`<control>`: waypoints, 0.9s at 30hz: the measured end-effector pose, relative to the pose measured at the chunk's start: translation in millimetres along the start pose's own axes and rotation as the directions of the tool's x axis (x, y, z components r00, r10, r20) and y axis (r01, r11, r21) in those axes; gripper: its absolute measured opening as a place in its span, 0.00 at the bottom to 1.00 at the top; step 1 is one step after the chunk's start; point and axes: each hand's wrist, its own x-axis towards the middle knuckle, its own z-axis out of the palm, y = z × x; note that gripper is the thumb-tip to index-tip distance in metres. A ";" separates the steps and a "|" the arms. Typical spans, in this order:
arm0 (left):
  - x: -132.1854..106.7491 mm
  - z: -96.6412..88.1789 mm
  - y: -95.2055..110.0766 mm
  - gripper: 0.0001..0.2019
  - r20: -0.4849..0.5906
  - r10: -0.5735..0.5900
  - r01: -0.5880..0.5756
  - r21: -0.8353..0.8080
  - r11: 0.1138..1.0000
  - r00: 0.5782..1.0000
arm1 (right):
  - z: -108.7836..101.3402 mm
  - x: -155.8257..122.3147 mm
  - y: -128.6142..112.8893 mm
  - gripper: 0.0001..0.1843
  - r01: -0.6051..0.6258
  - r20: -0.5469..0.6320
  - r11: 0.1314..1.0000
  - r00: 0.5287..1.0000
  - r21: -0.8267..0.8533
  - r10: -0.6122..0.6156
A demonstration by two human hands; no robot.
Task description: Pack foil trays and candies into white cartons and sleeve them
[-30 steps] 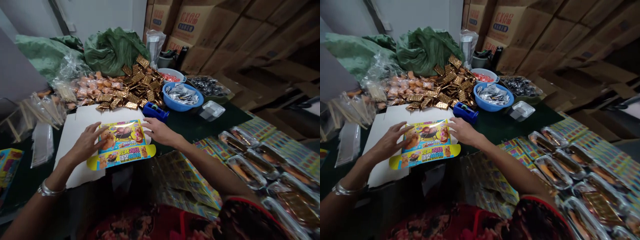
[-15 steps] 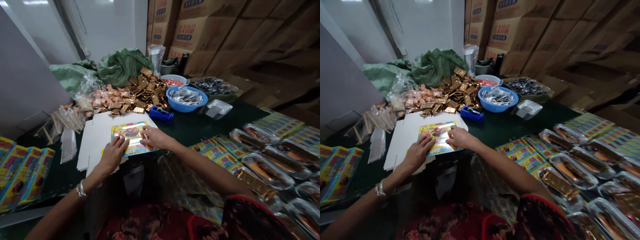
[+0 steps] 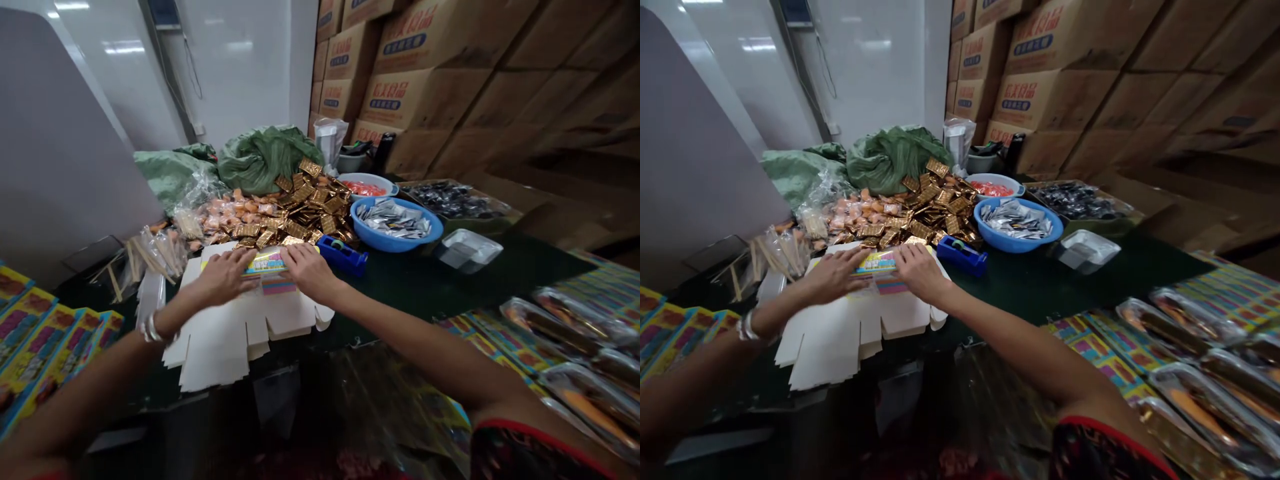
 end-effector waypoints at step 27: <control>-54.7 -74.5 -8.0 0.13 0.397 -0.229 0.188 0.138 0.972 0.889 | -43.0 6.1 -63.4 0.17 0.021 0.268 0.990 0.962 0.138 -0.058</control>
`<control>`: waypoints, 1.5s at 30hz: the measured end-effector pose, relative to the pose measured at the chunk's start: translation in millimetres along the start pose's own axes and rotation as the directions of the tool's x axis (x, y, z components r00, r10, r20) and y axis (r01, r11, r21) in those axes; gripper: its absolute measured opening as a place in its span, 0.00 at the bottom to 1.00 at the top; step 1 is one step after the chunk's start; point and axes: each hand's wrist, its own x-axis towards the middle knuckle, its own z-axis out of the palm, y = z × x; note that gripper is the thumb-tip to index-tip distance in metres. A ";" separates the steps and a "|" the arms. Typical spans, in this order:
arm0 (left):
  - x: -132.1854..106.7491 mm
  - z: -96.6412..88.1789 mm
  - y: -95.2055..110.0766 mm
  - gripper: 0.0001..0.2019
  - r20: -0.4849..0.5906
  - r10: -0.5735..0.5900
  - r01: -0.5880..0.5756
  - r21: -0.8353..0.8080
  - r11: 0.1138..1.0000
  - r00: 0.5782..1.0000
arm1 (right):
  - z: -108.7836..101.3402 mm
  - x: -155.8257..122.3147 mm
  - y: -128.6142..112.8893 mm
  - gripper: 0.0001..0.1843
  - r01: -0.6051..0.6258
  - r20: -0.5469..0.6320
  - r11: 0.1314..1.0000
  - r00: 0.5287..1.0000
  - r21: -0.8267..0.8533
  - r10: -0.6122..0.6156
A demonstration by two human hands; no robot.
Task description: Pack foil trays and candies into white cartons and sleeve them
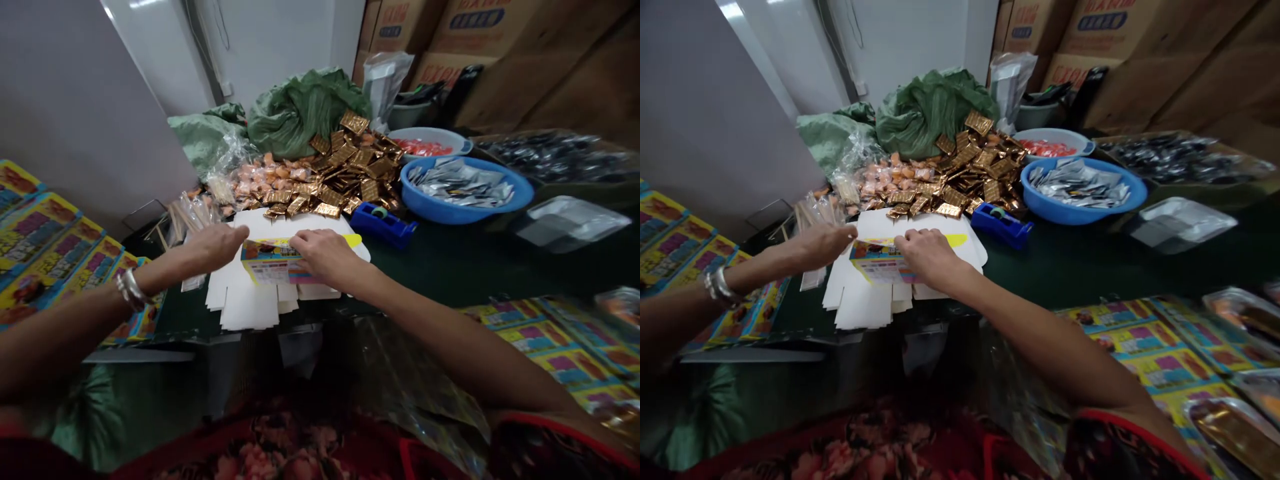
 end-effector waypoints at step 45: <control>28.3 54.8 40.1 0.31 -0.129 0.322 -0.304 0.141 0.942 0.938 | -41.2 -13.3 49.4 0.14 -0.086 0.253 0.995 0.963 -0.046 0.095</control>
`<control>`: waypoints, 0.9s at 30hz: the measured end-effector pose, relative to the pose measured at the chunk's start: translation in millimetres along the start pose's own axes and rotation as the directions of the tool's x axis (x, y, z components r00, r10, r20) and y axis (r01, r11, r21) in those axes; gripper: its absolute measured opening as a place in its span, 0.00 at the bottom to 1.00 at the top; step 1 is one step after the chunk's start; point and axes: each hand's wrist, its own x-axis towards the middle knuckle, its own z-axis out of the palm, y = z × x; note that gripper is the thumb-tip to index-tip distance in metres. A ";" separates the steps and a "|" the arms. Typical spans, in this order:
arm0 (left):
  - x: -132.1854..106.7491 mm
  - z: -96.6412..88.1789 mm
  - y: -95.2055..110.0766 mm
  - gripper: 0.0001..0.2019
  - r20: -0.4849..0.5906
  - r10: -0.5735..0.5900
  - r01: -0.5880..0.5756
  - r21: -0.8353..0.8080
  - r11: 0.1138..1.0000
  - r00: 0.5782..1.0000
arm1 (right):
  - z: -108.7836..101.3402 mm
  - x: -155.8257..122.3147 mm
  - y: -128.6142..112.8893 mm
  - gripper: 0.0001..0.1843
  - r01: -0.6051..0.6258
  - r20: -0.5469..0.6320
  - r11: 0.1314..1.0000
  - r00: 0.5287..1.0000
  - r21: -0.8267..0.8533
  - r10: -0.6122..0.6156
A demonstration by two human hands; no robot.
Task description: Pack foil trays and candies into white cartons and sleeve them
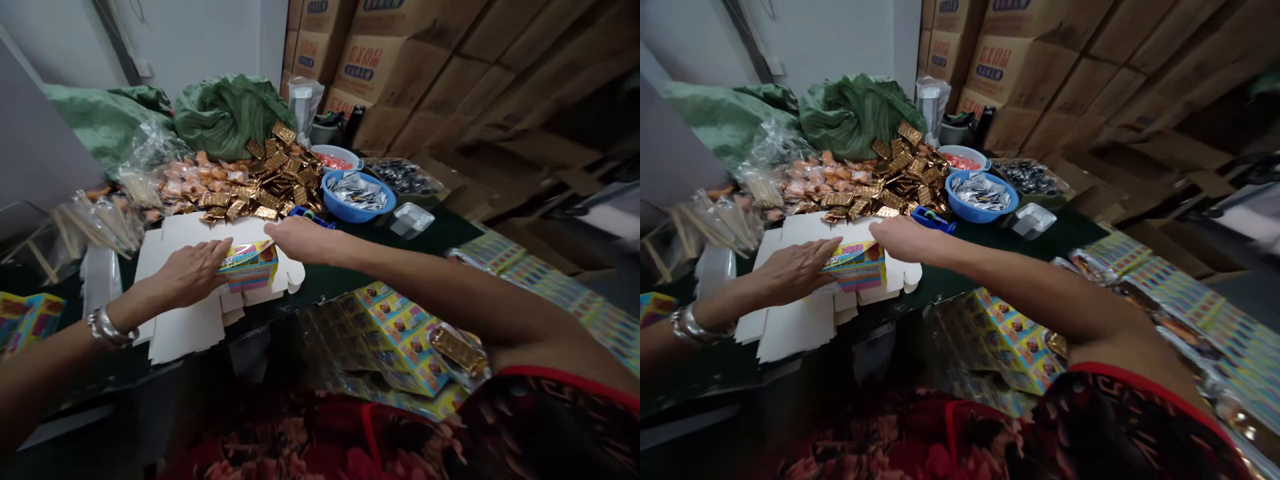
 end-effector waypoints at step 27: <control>4.6 4.6 3.1 0.30 -0.020 -0.062 0.061 -0.065 0.996 0.998 | 91.4 -18.5 -1.7 0.24 0.063 -0.384 0.642 0.844 0.764 0.375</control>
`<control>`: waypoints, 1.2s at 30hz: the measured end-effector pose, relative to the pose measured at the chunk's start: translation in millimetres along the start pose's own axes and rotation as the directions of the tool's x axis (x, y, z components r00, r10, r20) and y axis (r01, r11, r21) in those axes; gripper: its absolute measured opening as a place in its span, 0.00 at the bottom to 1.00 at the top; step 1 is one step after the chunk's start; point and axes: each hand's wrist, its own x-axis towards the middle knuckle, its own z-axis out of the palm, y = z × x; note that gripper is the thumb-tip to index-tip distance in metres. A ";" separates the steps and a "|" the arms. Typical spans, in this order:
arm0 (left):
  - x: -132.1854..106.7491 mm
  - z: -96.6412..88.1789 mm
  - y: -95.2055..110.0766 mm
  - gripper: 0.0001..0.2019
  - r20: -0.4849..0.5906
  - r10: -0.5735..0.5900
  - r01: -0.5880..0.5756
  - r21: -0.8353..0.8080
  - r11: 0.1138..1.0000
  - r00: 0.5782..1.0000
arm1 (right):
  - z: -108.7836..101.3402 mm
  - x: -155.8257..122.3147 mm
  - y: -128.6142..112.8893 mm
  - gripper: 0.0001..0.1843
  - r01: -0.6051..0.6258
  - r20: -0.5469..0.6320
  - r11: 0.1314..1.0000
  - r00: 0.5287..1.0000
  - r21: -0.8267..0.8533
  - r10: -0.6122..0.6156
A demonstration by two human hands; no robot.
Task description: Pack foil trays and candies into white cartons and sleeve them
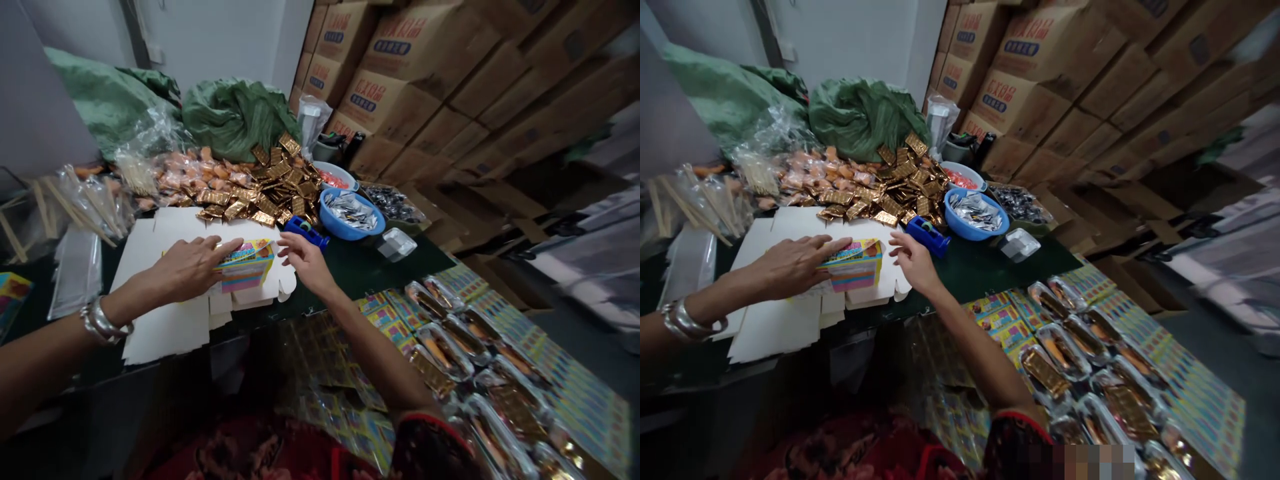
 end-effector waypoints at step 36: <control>-23.6 35.2 -23.8 0.27 -0.323 0.193 -0.152 0.146 0.977 0.927 | -106.4 36.1 134.5 0.20 -0.634 -0.215 0.736 0.705 0.236 0.676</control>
